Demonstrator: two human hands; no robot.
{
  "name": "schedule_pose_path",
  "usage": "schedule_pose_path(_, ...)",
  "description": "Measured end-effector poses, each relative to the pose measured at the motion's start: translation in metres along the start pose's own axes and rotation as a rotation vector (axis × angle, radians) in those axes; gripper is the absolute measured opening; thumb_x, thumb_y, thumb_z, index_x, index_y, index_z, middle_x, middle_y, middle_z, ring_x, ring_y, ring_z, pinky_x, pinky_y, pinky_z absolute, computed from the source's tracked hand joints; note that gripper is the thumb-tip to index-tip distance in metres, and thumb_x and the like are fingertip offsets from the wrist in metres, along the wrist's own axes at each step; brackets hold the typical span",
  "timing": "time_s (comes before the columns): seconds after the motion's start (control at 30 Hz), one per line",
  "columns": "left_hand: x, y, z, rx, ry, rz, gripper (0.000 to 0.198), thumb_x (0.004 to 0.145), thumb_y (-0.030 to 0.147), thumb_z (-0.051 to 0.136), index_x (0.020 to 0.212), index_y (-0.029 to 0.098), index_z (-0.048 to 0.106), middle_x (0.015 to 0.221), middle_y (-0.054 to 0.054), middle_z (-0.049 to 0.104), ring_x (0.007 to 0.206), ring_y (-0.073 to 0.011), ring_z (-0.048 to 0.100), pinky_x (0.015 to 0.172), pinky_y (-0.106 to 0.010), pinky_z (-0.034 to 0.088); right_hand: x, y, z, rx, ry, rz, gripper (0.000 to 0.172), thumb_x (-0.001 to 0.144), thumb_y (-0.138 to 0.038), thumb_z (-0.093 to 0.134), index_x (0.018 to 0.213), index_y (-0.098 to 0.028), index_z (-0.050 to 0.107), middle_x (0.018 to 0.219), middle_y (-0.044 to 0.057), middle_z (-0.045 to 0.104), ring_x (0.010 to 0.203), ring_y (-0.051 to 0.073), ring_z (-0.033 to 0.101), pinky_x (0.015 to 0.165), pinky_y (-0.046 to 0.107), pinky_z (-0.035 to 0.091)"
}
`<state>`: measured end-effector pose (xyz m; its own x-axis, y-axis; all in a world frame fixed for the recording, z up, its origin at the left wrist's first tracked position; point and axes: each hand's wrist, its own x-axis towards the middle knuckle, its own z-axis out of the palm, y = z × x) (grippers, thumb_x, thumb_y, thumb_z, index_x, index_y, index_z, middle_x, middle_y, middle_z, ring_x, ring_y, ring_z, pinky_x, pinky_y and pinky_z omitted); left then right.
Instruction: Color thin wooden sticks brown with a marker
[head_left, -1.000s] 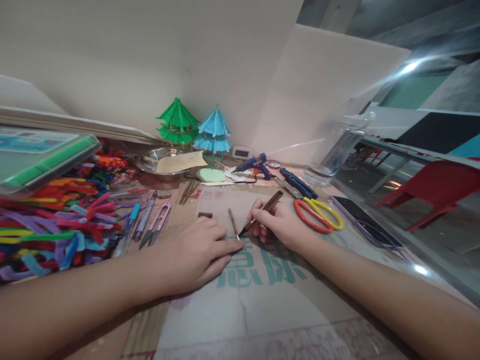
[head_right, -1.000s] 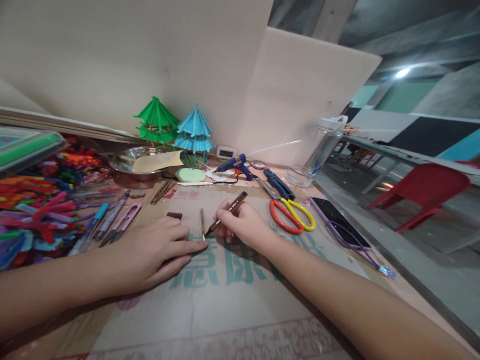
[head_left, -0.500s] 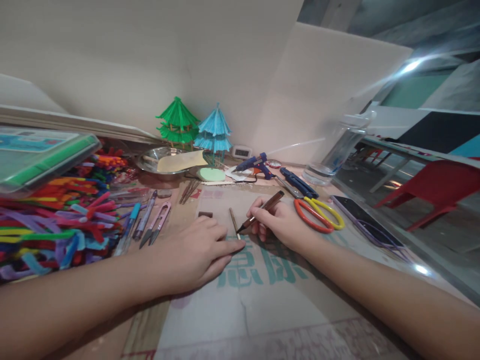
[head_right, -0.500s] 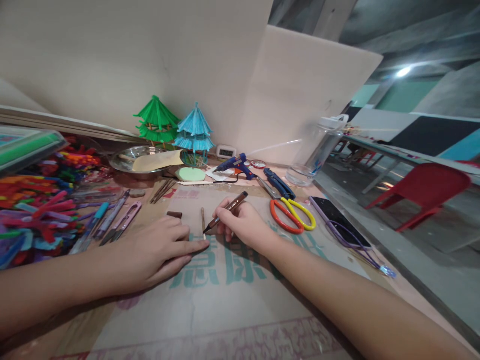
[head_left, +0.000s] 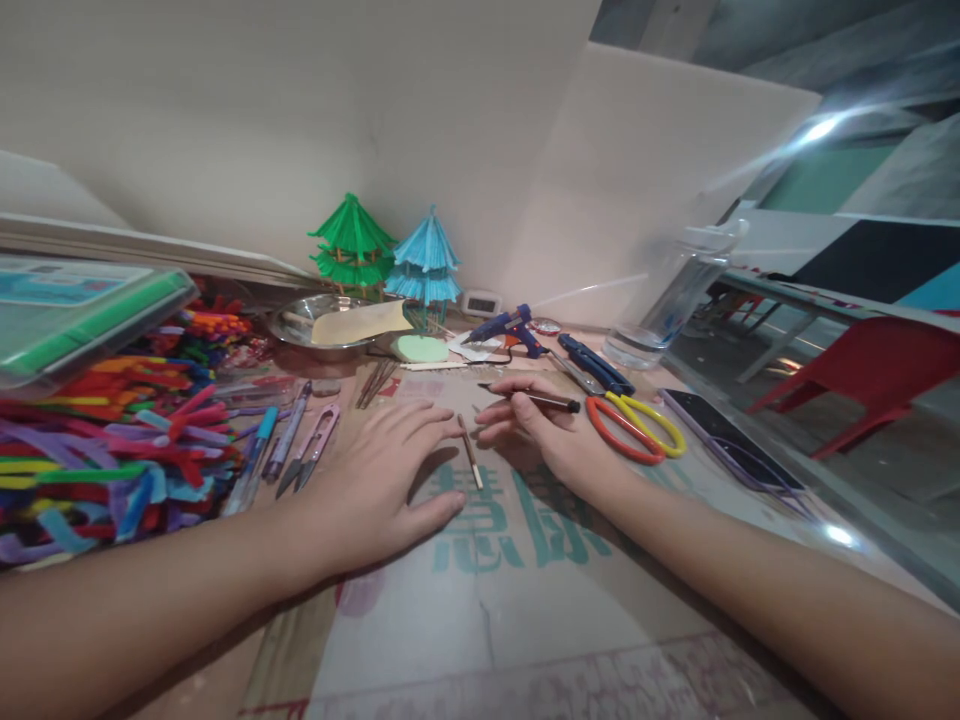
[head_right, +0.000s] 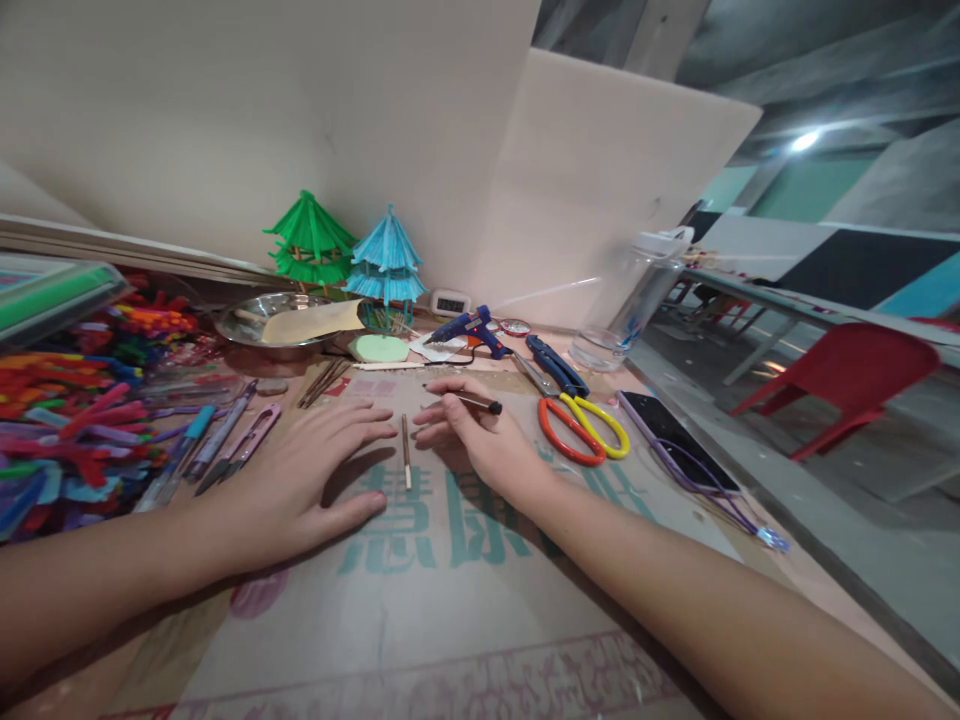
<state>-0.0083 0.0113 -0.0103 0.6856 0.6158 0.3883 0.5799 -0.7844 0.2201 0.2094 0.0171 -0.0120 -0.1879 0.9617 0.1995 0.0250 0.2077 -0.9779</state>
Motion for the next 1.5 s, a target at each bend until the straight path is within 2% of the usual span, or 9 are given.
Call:
schedule_pose_path(0.17,0.004,-0.001,-0.002,-0.018,-0.031,-0.059,0.042,0.083,0.039,0.062,0.118,0.016,0.056,0.124,-0.014,0.059,0.117,-0.0316,0.052,0.098,-0.051,0.041,-0.004,-0.001,0.001,-0.008,-0.12,0.013,0.041,0.084,-0.059,0.057,0.101,-0.023,0.049,0.101,0.005,0.066,0.08,0.015,0.072,0.071,0.027,0.056)
schedule_pose_path(0.4,0.005,-0.001,-0.001,-0.008,-0.071,-0.062,0.039,0.082,0.038,0.063,0.115,0.019,0.059,0.123,-0.011,0.06,0.119,-0.0313,0.05,0.102,-0.052,0.038,-0.007,0.004,0.002,0.111,-0.31,-0.004,0.036,0.088,-0.054,0.054,0.108,-0.025,0.045,0.122,0.009,0.061,0.095,0.016,0.071,0.096,0.039,0.051)
schedule_pose_path(0.67,0.004,-0.005,0.0,0.006,-0.069,0.017,0.038,0.086,0.04,0.057,0.118,0.02,0.059,0.135,-0.01,0.053,0.126,-0.0305,0.046,0.103,-0.049,0.038,-0.007,0.005,0.002,0.09,-0.287,-0.014,0.031,0.09,-0.05,0.053,0.109,-0.026,0.047,0.12,0.008,0.063,0.096,0.016,0.07,0.093,0.039,0.052)
schedule_pose_path(0.77,0.004,-0.006,0.0,0.003,-0.104,0.01,0.044,0.087,0.044,0.056,0.124,0.02,0.058,0.137,-0.01,0.053,0.127,-0.0313,0.045,0.106,-0.051,0.035,-0.008,0.003,0.002,0.072,-0.239,-0.029,0.034,0.088,-0.051,0.057,0.108,-0.025,0.05,0.113,0.007,0.066,0.092,0.016,0.071,0.087,0.035,0.054)
schedule_pose_path(0.87,0.004,-0.006,-0.001,0.006,-0.149,0.011,0.051,0.087,0.047,0.055,0.131,0.02,0.055,0.138,-0.01,0.053,0.127,-0.032,0.044,0.107,-0.052,0.033,-0.007,0.001,0.0,0.061,-0.15,-0.019,0.037,0.088,-0.054,0.055,0.108,-0.022,0.054,0.094,0.006,0.069,0.082,0.017,0.071,0.072,0.031,0.056)
schedule_pose_path(1.03,0.003,-0.008,-0.001,0.038,-0.153,0.061,0.042,0.093,0.036,0.044,0.129,0.018,0.058,0.135,-0.01,0.055,0.123,-0.0299,0.046,0.105,-0.051,0.033,-0.005,0.0,-0.005,0.055,-0.042,-0.033,0.044,0.084,-0.059,0.056,0.093,-0.017,0.065,0.066,0.003,0.065,0.06,0.014,0.063,0.056,0.026,0.051)
schedule_pose_path(1.13,0.003,-0.01,-0.001,0.053,-0.155,0.083,0.042,0.093,0.026,0.039,0.129,0.019,0.058,0.135,-0.008,0.055,0.12,-0.0292,0.046,0.103,-0.051,0.034,-0.005,-0.002,-0.004,0.033,-0.069,-0.002,0.037,0.079,-0.053,0.065,0.081,-0.016,0.064,0.06,0.002,0.064,0.056,0.013,0.061,0.052,0.023,0.048)
schedule_pose_path(1.27,0.003,-0.01,-0.001,0.036,-0.144,0.06,0.048,0.09,0.023,0.039,0.137,0.017,0.049,0.13,-0.009,0.057,0.117,-0.0284,0.046,0.1,-0.049,0.038,-0.007,-0.006,-0.001,0.014,-0.137,0.05,0.033,0.076,-0.048,0.069,0.076,-0.017,0.058,0.056,0.001,0.064,0.048,0.011,0.058,0.047,0.021,0.044)
schedule_pose_path(1.5,0.005,-0.007,-0.003,0.026,-0.148,0.066,0.033,0.088,0.022,0.044,0.117,0.022,0.06,0.137,-0.006,0.053,0.121,-0.0282,0.046,0.102,-0.05,0.036,-0.005,-0.002,-0.003,0.002,-0.173,0.045,0.03,0.08,-0.046,0.065,0.078,-0.017,0.057,0.054,0.0,0.064,0.048,0.011,0.06,0.049,0.021,0.045)
